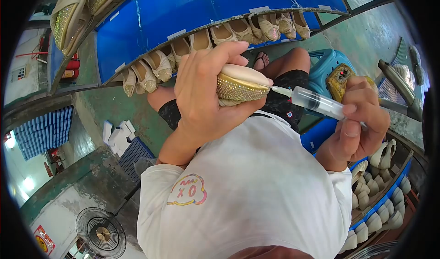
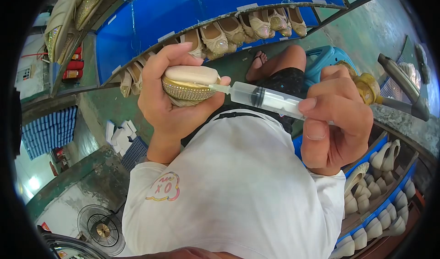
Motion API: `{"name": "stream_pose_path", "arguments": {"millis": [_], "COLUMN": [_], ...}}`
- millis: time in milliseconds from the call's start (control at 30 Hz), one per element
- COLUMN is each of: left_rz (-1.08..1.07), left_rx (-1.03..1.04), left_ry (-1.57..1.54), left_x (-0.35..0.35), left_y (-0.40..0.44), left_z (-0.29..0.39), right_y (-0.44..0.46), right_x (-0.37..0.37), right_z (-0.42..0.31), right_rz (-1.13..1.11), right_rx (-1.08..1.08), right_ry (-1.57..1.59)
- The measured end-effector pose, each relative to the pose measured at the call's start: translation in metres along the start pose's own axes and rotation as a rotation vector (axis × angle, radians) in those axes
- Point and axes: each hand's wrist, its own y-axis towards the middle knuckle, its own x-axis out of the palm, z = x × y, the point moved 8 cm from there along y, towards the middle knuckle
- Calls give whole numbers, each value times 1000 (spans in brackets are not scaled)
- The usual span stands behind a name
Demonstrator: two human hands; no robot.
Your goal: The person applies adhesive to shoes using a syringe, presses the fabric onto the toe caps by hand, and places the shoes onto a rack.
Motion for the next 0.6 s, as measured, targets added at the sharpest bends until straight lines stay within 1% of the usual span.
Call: {"name": "stream_pose_path", "arguments": {"millis": [267,600], "left_rz": [16,4], "left_rx": [18,-7], "left_ry": [-15,-23], "left_x": [-2,-3], "left_y": [0,1], "left_z": [0,2], "right_y": [-1,0], "right_x": [2,-1], "right_z": [0,1], "right_rz": [17,15], "right_rx": [2,-13], "right_ry": [-8,8]}}
